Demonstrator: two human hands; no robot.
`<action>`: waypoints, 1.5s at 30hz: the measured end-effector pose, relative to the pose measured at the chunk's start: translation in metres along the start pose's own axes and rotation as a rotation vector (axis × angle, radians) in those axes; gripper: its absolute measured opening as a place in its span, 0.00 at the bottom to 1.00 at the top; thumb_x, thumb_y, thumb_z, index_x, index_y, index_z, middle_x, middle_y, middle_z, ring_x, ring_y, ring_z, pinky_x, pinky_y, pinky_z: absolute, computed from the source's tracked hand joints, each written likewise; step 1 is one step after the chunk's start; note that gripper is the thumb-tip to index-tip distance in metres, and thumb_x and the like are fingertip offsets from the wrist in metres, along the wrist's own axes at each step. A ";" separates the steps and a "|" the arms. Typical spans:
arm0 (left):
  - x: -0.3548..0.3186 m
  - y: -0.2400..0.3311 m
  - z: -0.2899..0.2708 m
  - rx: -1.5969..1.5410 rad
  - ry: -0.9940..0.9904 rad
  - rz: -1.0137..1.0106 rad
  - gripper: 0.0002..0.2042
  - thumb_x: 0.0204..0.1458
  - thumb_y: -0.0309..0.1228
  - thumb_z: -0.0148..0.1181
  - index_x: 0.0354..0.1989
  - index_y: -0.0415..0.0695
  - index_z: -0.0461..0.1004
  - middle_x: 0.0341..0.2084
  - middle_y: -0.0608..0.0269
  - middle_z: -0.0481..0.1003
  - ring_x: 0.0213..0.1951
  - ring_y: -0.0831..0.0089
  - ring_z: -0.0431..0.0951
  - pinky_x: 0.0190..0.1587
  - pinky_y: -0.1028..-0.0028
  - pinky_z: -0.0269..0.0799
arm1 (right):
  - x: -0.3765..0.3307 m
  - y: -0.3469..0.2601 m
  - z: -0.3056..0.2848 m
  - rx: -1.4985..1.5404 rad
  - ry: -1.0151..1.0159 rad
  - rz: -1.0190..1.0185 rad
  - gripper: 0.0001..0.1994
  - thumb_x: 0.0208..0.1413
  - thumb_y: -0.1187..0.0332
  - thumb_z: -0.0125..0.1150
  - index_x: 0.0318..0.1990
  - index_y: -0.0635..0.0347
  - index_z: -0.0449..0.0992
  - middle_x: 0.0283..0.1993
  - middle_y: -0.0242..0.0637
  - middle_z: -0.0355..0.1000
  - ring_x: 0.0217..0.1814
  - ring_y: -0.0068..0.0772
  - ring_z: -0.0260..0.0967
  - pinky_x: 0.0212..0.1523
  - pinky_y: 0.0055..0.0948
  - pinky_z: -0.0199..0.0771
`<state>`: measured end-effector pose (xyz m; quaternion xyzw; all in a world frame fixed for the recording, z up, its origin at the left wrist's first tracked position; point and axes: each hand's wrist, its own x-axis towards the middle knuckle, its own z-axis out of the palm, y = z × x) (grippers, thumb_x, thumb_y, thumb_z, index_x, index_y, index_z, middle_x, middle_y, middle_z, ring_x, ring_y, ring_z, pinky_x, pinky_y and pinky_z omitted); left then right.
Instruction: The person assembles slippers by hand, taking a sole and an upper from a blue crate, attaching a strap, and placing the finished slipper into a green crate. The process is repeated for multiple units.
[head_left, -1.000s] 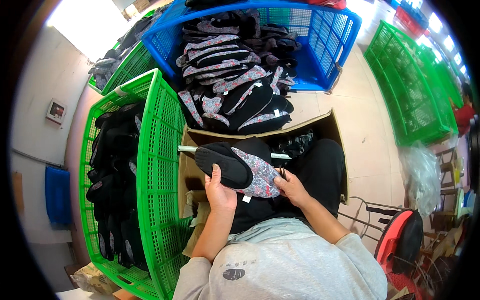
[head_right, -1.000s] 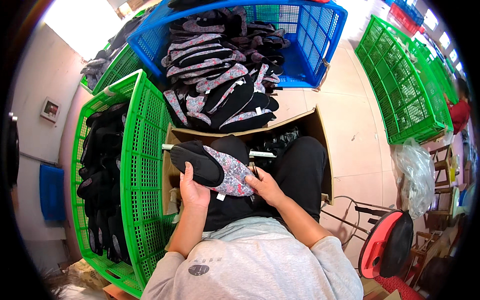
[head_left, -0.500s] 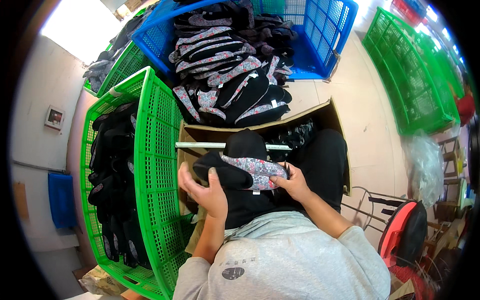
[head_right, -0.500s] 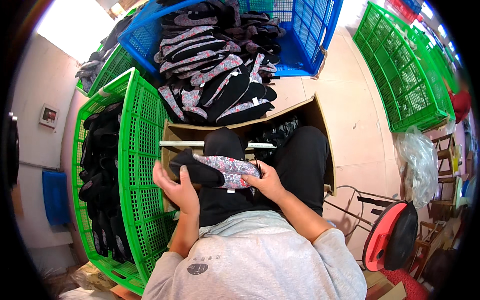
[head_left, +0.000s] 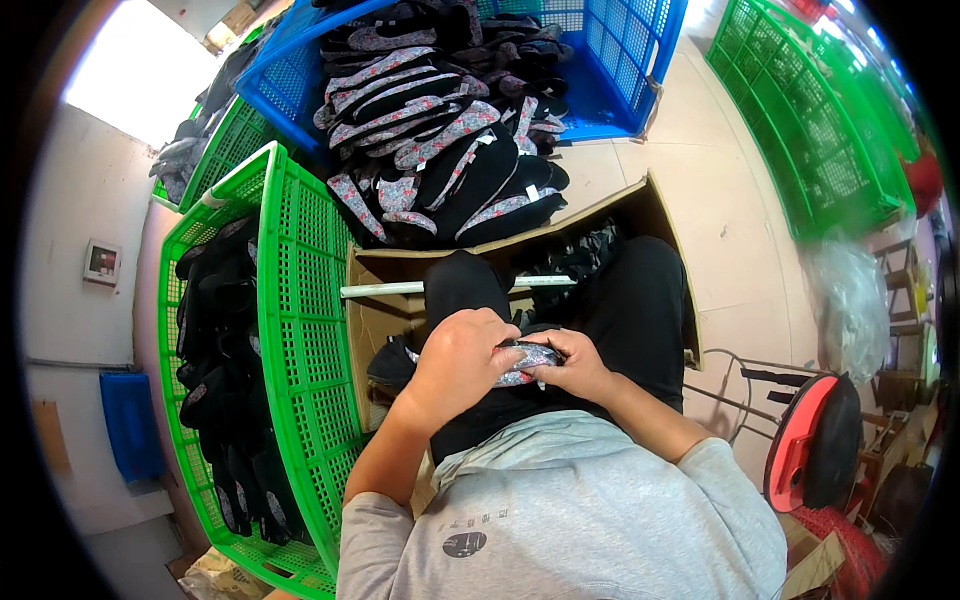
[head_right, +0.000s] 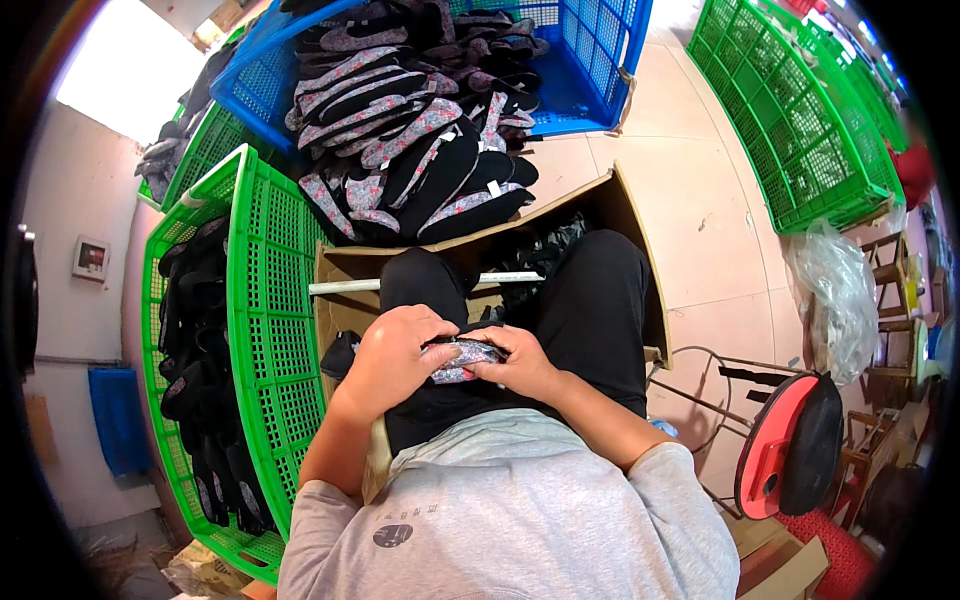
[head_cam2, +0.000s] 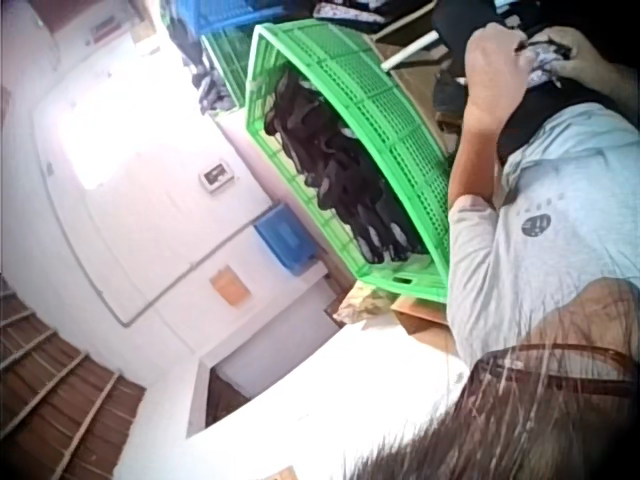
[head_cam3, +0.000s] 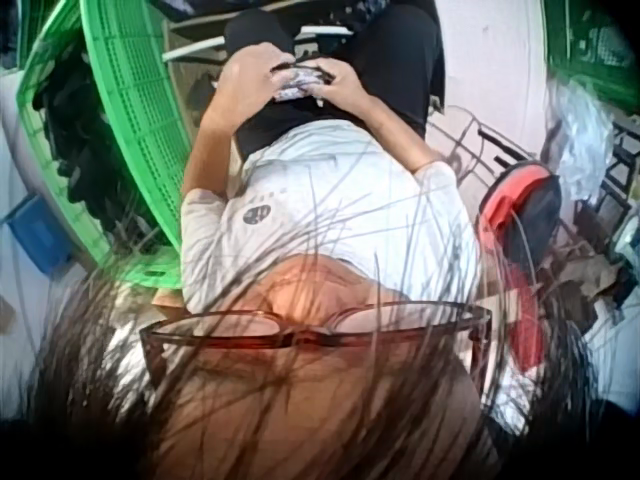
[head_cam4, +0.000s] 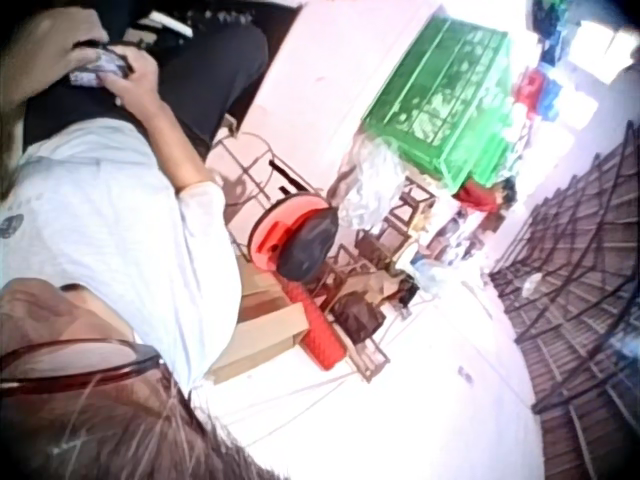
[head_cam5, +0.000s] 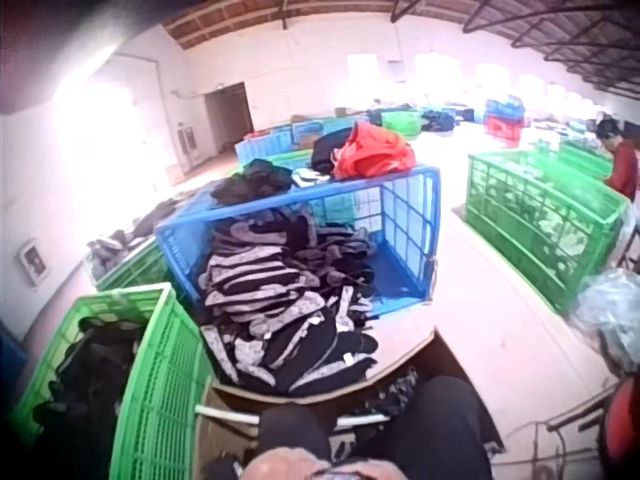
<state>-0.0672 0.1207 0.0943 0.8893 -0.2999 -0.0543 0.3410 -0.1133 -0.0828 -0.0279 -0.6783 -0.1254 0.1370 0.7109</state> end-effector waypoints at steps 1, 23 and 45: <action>0.002 -0.004 -0.002 -0.043 -0.044 -0.018 0.09 0.44 0.26 0.67 0.35 0.39 0.81 0.29 0.55 0.77 0.34 0.57 0.77 0.38 0.66 0.73 | 0.000 -0.003 0.000 -0.012 -0.012 -0.015 0.19 0.48 0.77 0.69 0.50 0.65 0.77 0.41 0.34 0.75 0.39 0.20 0.72 0.39 0.22 0.74; -0.019 -0.027 0.054 -0.158 -0.030 -0.276 0.06 0.54 0.26 0.58 0.33 0.36 0.77 0.26 0.54 0.76 0.29 0.60 0.78 0.35 0.67 0.72 | -0.014 0.027 -0.026 0.042 -0.232 0.096 0.26 0.69 0.46 0.43 0.56 0.63 0.68 0.46 0.38 0.72 0.42 0.26 0.70 0.48 0.28 0.71; -0.023 -0.018 0.046 -0.352 -0.141 -0.431 0.06 0.56 0.26 0.61 0.35 0.35 0.79 0.28 0.60 0.78 0.29 0.75 0.78 0.34 0.76 0.74 | -0.009 -0.002 -0.033 0.014 -0.306 0.133 0.11 0.62 0.67 0.61 0.48 0.63 0.77 0.39 0.30 0.76 0.41 0.18 0.68 0.45 0.24 0.70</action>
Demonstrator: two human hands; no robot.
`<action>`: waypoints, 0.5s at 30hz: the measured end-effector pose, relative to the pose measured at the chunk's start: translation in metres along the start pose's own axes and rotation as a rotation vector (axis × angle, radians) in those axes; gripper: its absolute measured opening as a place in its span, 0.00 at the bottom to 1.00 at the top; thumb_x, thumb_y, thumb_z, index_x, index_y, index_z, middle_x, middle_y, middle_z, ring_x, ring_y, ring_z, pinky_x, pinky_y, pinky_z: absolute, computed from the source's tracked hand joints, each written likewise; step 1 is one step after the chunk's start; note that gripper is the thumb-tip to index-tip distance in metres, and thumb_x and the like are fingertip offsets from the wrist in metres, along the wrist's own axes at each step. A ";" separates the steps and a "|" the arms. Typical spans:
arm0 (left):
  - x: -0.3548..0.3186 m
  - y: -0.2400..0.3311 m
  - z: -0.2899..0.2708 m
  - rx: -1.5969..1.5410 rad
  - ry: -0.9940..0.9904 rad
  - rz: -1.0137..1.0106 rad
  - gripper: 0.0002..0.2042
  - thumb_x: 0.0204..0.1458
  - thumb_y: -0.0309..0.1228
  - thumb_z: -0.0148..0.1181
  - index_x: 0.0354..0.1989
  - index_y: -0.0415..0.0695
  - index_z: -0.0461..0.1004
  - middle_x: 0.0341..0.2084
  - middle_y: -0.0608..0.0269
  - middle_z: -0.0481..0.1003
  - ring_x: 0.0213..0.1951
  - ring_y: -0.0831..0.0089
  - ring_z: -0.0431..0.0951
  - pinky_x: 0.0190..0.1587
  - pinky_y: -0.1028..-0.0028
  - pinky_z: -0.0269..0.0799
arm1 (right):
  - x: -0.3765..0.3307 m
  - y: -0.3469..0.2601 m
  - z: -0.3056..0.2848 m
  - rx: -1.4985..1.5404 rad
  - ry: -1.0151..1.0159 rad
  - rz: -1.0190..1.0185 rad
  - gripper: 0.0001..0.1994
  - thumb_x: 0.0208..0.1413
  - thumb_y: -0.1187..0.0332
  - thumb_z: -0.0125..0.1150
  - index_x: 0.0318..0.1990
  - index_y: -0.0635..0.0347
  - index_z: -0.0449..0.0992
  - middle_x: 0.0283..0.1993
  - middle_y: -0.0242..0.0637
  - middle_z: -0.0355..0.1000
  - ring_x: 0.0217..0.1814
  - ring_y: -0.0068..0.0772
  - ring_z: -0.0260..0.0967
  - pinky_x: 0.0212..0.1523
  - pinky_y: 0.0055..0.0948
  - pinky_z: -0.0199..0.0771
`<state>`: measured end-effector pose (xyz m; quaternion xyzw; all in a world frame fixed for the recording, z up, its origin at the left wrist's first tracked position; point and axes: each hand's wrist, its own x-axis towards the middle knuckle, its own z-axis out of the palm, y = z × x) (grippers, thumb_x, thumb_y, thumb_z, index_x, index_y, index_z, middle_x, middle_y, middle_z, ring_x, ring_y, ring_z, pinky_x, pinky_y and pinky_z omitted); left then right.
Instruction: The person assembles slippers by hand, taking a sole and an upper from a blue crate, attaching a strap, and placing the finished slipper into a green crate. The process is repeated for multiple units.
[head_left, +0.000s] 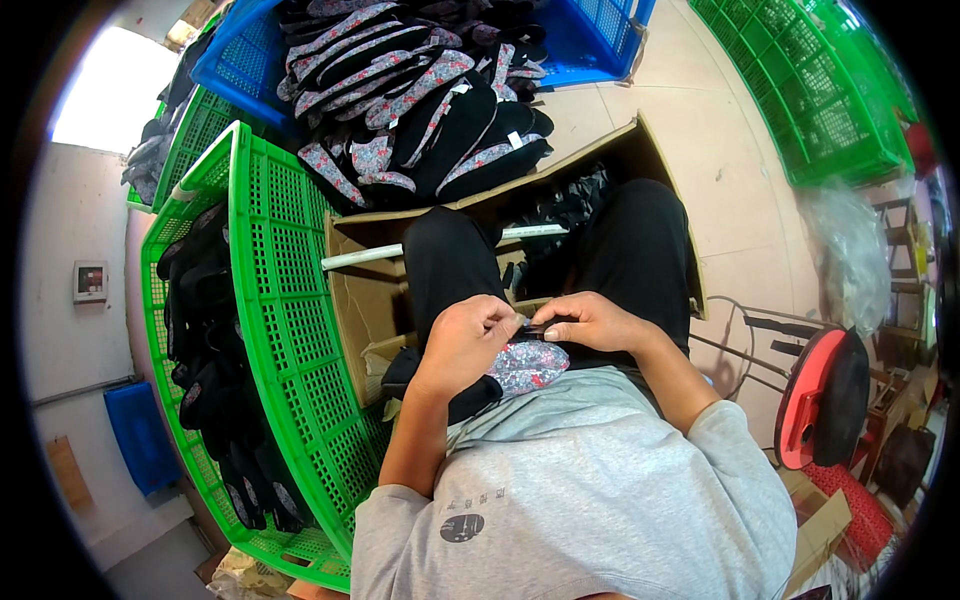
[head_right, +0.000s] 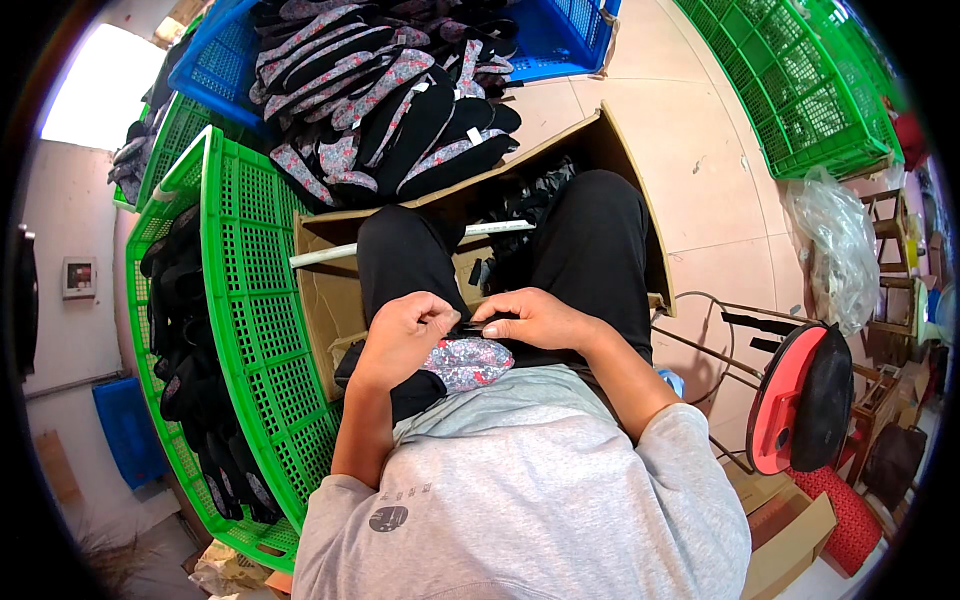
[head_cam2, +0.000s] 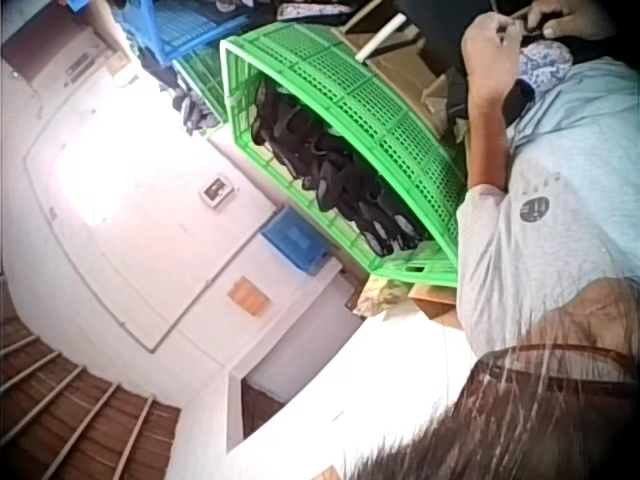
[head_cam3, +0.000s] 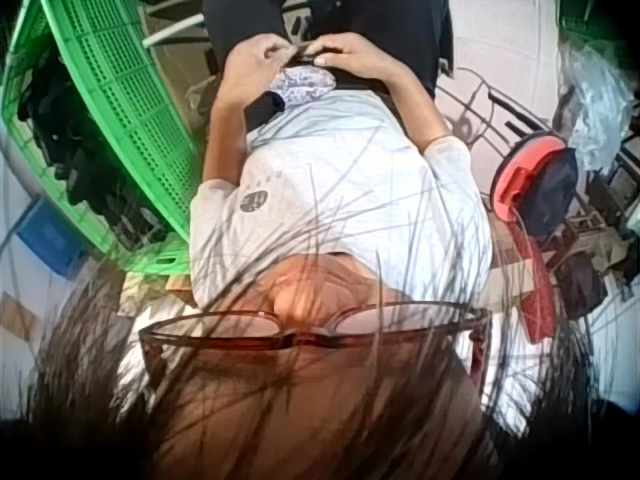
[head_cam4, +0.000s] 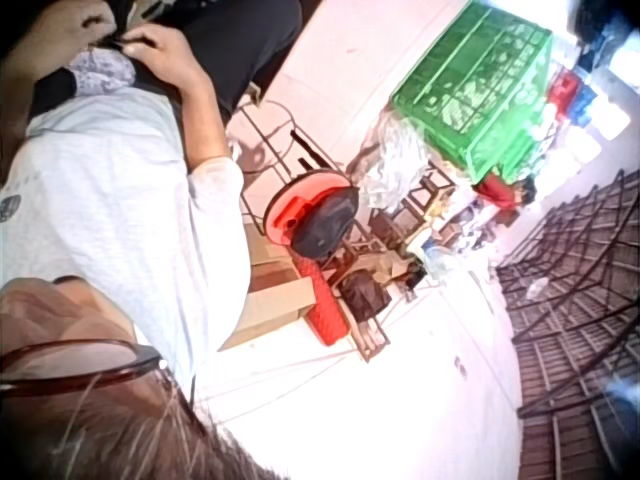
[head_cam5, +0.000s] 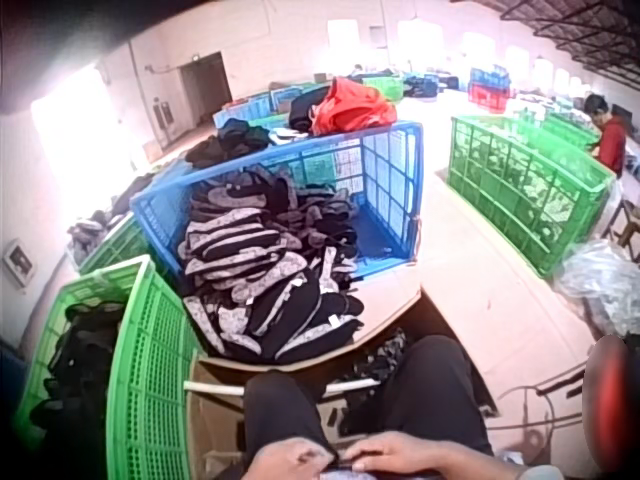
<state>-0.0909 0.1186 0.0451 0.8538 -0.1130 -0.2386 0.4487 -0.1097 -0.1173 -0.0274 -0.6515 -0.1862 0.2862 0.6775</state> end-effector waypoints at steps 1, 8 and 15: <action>-0.001 0.000 0.000 -0.049 -0.016 -0.007 0.06 0.55 0.26 0.62 0.34 0.35 0.79 0.27 0.60 0.77 0.29 0.76 0.77 0.34 0.76 0.73 | 0.000 0.000 0.000 -0.011 0.000 0.010 0.11 0.62 0.67 0.61 0.48 0.63 0.78 0.39 0.30 0.76 0.41 0.18 0.68 0.45 0.24 0.70; -0.002 -0.002 0.000 0.050 -0.044 0.058 0.05 0.52 0.26 0.63 0.30 0.37 0.77 0.26 0.57 0.75 0.29 0.66 0.77 0.33 0.69 0.71 | 0.000 0.001 -0.001 -0.005 -0.029 0.035 0.12 0.61 0.68 0.62 0.48 0.64 0.78 0.41 0.34 0.77 0.43 0.23 0.71 0.47 0.26 0.71; -0.003 -0.005 0.009 0.126 0.034 0.121 0.06 0.52 0.27 0.61 0.29 0.37 0.75 0.27 0.51 0.74 0.31 0.54 0.76 0.35 0.62 0.70 | 0.006 -0.002 0.000 -0.086 -0.084 -0.002 0.11 0.61 0.68 0.62 0.48 0.64 0.77 0.41 0.36 0.77 0.42 0.26 0.71 0.47 0.27 0.71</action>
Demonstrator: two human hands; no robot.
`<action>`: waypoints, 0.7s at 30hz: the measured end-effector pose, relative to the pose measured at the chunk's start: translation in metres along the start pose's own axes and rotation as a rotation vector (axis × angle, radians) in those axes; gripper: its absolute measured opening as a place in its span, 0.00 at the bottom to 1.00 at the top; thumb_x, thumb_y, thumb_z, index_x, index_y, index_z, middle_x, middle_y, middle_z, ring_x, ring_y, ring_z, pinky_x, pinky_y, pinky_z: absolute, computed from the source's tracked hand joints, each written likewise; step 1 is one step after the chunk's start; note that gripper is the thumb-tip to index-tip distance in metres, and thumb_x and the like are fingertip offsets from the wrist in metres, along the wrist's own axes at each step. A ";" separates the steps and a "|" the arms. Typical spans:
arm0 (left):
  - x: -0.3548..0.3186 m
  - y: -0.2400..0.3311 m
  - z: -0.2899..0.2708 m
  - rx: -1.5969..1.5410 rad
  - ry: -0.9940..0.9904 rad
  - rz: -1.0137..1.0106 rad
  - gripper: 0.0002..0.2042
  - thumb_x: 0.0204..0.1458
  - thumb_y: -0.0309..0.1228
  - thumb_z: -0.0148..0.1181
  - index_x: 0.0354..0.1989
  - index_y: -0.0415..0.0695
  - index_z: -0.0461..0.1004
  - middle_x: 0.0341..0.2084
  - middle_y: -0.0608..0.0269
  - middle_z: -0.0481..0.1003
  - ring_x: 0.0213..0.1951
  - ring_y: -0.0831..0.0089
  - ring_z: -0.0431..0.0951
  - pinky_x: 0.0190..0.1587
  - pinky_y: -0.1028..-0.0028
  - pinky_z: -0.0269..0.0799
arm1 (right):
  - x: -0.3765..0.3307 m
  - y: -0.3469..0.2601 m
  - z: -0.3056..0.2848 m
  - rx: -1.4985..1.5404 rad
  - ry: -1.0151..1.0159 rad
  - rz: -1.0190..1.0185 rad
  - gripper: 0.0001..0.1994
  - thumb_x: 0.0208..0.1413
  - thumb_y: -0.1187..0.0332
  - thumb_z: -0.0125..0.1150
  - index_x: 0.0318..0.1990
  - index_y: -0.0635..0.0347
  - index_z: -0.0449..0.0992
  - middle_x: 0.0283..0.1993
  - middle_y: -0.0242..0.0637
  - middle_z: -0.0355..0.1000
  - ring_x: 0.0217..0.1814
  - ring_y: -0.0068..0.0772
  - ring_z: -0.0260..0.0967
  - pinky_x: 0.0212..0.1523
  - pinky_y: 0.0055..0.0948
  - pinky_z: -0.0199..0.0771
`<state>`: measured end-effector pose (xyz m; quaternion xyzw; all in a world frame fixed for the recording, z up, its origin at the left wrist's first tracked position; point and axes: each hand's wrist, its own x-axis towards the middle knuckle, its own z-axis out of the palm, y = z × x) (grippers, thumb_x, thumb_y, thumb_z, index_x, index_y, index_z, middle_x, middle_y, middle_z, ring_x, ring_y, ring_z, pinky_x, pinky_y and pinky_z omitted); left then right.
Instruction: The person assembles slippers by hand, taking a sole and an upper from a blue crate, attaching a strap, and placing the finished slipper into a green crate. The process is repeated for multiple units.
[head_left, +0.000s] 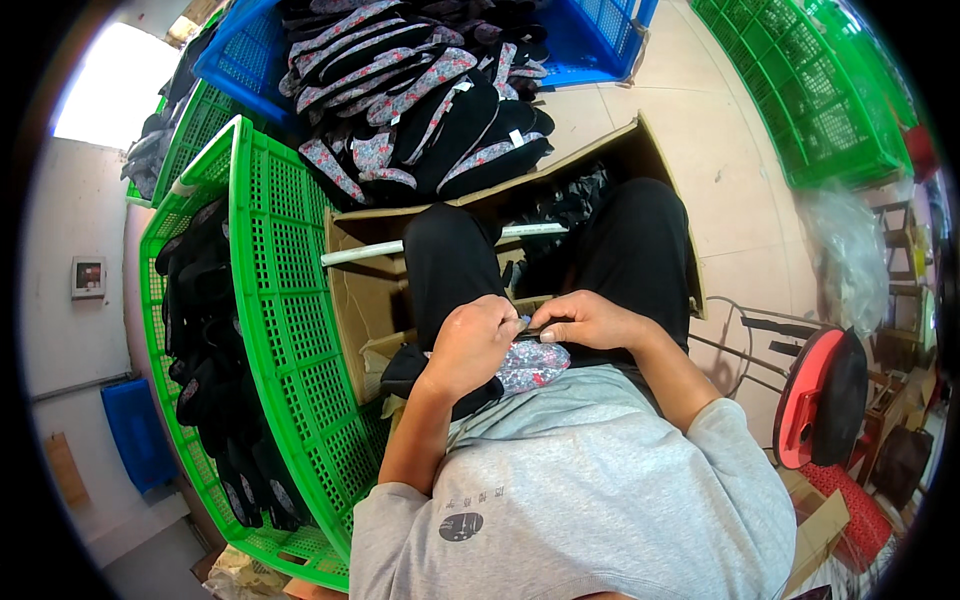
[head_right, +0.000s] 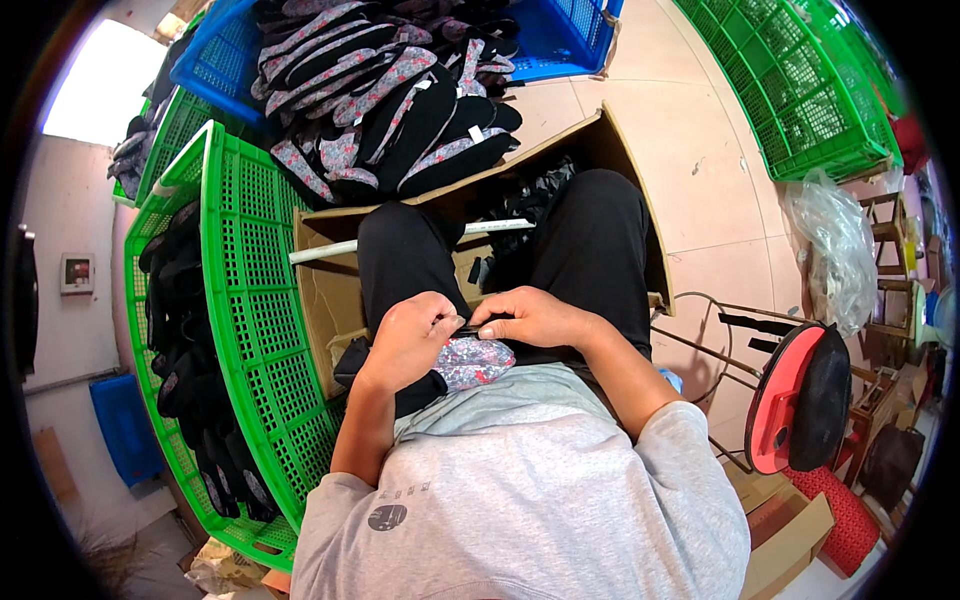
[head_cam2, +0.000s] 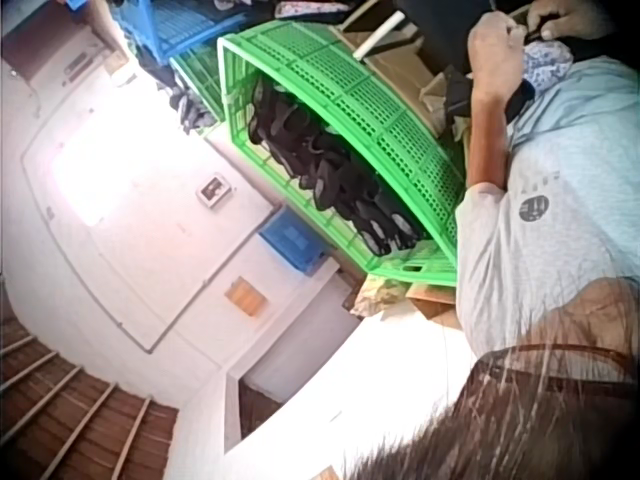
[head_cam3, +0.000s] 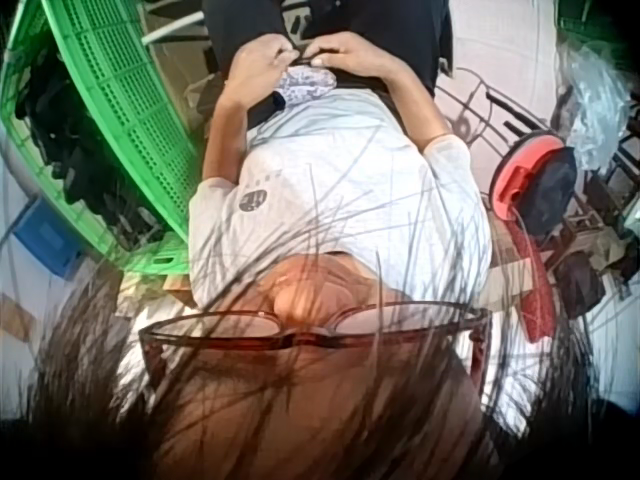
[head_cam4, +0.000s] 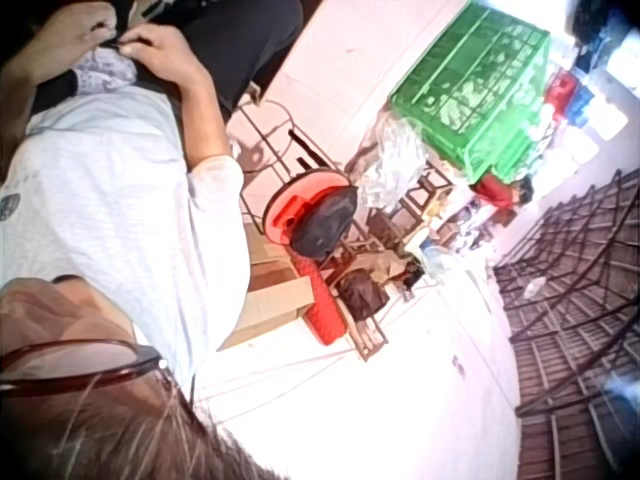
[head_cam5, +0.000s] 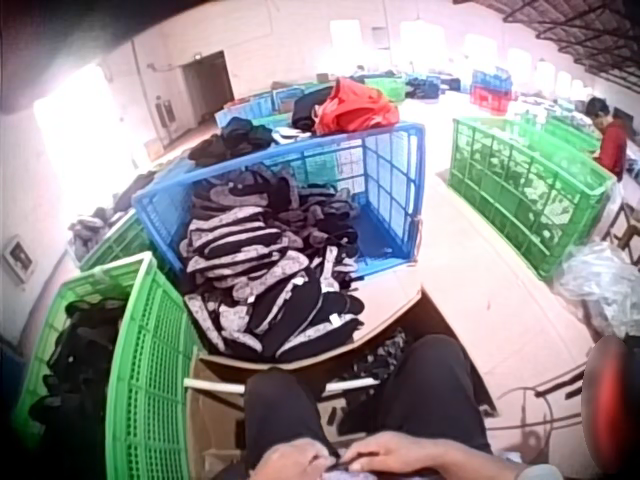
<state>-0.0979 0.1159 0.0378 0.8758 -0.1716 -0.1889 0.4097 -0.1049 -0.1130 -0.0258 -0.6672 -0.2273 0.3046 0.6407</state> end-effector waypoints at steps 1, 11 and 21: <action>0.000 -0.001 0.001 0.004 0.006 0.007 0.06 0.52 0.27 0.61 0.29 0.37 0.74 0.27 0.50 0.74 0.31 0.53 0.75 0.35 0.62 0.70 | 0.001 -0.001 0.000 -0.010 -0.006 0.004 0.11 0.60 0.69 0.62 0.48 0.64 0.77 0.40 0.36 0.77 0.42 0.26 0.71 0.47 0.27 0.71; 0.000 -0.003 0.006 0.008 0.022 0.006 0.06 0.53 0.27 0.60 0.28 0.37 0.74 0.26 0.50 0.73 0.31 0.53 0.75 0.34 0.61 0.69 | 0.006 -0.002 -0.003 -0.045 -0.030 0.015 0.11 0.59 0.66 0.64 0.45 0.62 0.78 0.38 0.37 0.78 0.40 0.29 0.73 0.45 0.29 0.71; 0.003 -0.005 0.006 0.000 0.054 -0.062 0.05 0.55 0.26 0.59 0.31 0.37 0.75 0.27 0.53 0.76 0.30 0.60 0.77 0.34 0.66 0.71 | 0.004 0.003 -0.002 0.131 0.053 0.131 0.08 0.60 0.70 0.63 0.44 0.64 0.79 0.36 0.29 0.78 0.40 0.21 0.71 0.44 0.25 0.71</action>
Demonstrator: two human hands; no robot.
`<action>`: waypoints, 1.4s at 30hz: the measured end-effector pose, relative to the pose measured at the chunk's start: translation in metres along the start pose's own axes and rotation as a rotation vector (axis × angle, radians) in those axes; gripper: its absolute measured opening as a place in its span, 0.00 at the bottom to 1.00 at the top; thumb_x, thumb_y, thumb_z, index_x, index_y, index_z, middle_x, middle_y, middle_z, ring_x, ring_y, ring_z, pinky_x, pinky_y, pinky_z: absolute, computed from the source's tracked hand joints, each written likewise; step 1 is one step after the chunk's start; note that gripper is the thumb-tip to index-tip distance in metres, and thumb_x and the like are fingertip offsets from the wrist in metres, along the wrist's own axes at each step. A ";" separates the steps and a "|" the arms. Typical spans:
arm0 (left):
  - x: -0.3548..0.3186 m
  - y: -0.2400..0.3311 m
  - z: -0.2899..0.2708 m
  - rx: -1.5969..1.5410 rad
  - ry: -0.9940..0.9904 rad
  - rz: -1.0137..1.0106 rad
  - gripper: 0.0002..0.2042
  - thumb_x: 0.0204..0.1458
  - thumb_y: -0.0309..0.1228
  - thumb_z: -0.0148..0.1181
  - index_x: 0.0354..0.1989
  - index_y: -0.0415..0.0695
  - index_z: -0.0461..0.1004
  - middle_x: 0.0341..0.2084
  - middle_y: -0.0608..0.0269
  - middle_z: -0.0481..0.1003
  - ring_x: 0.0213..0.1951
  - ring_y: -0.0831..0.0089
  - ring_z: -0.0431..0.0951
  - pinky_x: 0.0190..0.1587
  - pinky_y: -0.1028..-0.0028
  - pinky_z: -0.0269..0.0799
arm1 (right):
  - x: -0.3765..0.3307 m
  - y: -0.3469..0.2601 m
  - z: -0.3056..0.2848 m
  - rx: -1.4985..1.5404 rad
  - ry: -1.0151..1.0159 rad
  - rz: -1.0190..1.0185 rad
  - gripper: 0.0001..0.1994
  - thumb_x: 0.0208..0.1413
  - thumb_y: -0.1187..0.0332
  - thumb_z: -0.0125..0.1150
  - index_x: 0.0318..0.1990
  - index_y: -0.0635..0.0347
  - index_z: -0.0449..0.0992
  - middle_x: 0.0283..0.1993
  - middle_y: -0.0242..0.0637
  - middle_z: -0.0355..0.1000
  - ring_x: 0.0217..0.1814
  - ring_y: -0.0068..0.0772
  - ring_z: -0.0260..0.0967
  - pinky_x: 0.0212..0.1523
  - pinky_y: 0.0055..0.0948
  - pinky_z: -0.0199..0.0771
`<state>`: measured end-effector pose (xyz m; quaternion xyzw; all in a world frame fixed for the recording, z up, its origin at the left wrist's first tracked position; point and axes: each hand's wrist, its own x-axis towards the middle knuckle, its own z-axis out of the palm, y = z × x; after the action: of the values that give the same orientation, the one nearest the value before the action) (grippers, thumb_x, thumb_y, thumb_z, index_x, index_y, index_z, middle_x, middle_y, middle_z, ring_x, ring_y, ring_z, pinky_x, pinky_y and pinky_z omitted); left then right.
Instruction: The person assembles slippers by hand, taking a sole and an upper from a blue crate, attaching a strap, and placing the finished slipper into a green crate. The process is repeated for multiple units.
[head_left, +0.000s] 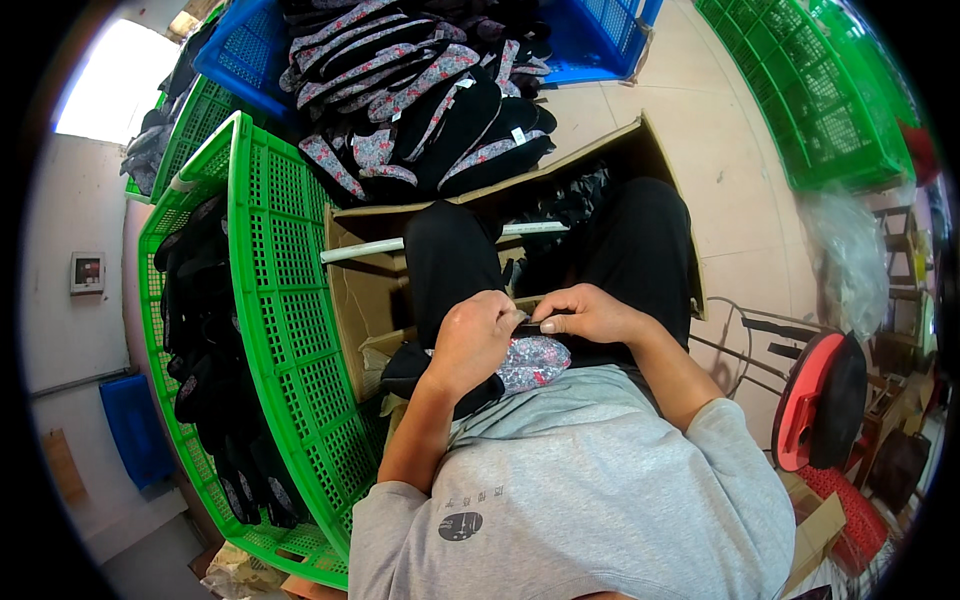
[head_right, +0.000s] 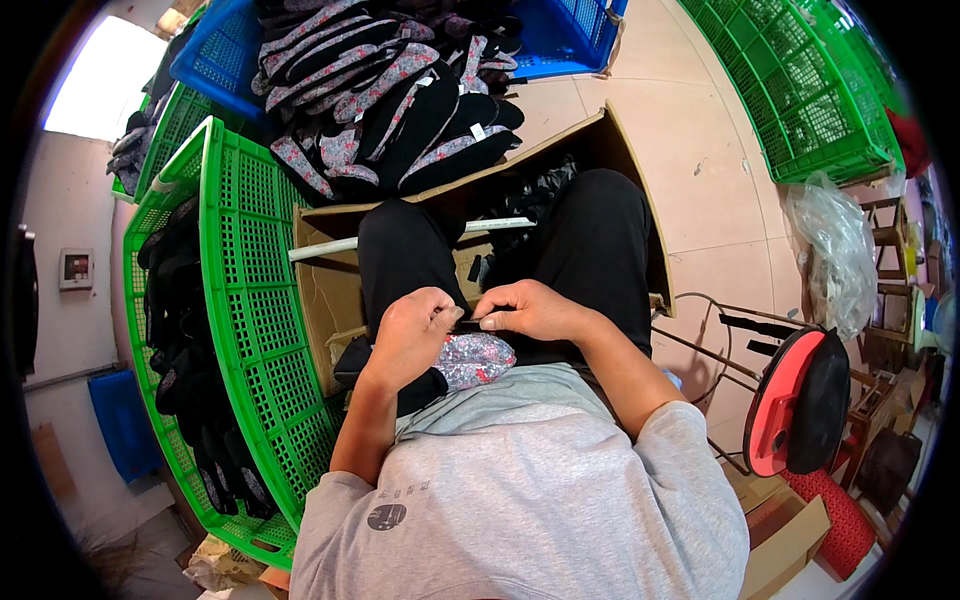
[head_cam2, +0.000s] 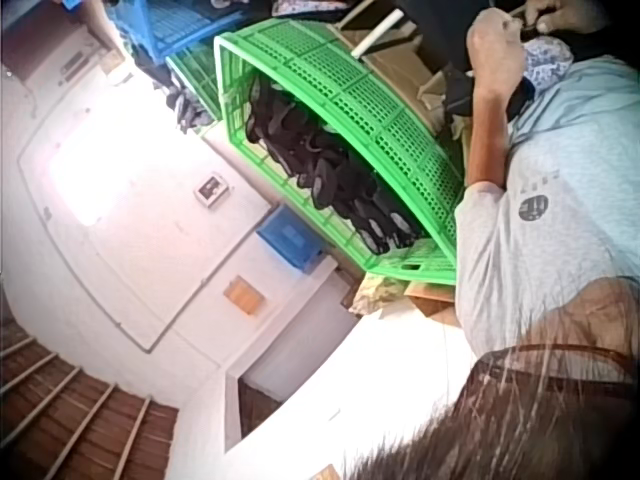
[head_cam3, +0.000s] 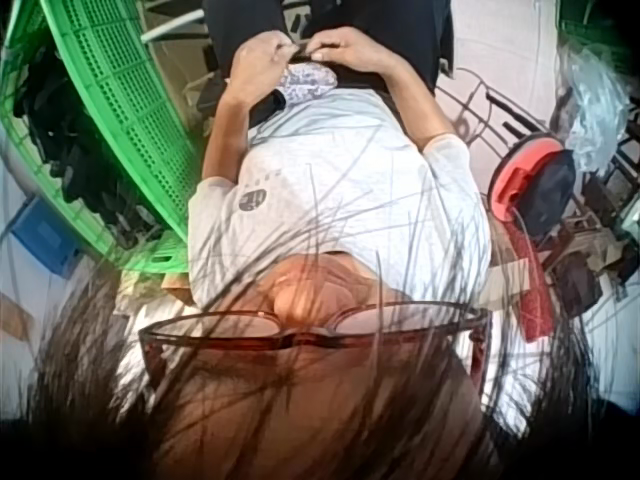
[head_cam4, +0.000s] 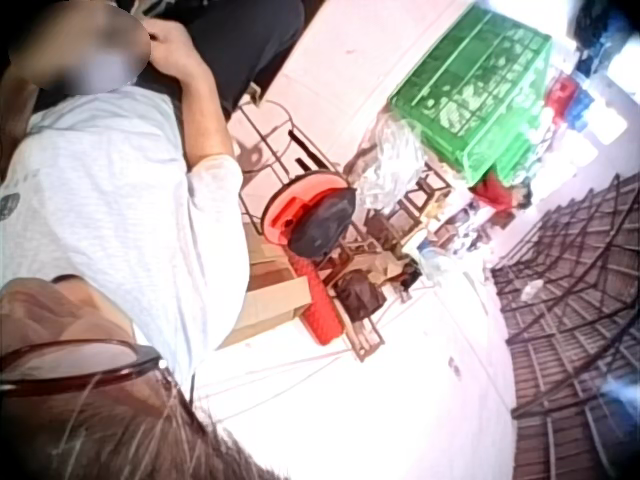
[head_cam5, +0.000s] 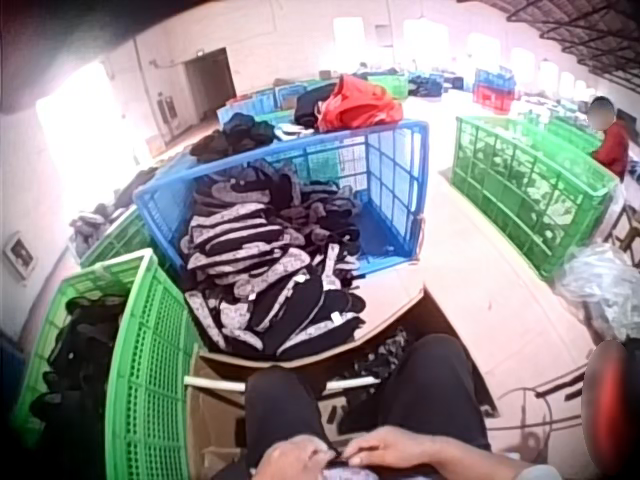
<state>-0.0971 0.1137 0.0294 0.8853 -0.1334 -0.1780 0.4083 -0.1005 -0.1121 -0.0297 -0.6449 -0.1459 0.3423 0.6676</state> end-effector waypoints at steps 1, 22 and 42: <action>0.001 -0.001 0.000 -0.013 0.002 -0.037 0.05 0.55 0.26 0.59 0.32 0.37 0.76 0.28 0.53 0.76 0.31 0.62 0.78 0.35 0.68 0.72 | -0.001 0.003 -0.001 0.050 0.017 0.019 0.09 0.59 0.70 0.64 0.46 0.63 0.78 0.38 0.29 0.77 0.40 0.20 0.70 0.44 0.24 0.71; -0.039 0.000 0.000 -0.478 0.464 0.157 0.05 0.60 0.15 0.54 0.41 0.32 0.74 0.33 0.57 0.75 0.33 0.76 0.77 0.37 0.76 0.75 | 0.000 0.030 0.022 0.546 0.281 0.134 0.15 0.57 0.65 0.67 0.48 0.61 0.73 0.39 0.28 0.72 0.41 0.16 0.67 0.43 0.21 0.69; 0.068 0.037 0.077 -1.441 -0.069 -0.065 0.17 0.63 0.30 0.56 0.58 0.39 0.66 0.49 0.61 0.72 0.53 0.72 0.71 0.60 0.71 0.64 | -0.061 -0.027 -0.047 0.164 0.924 -0.412 0.13 0.51 0.75 0.70 0.42 0.60 0.72 0.39 0.28 0.72 0.41 0.17 0.67 0.46 0.21 0.69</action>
<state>-0.0721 0.0123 -0.0024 0.3933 0.0306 -0.2616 0.8809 -0.1072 -0.1850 0.0051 -0.6320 0.0676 -0.1068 0.7646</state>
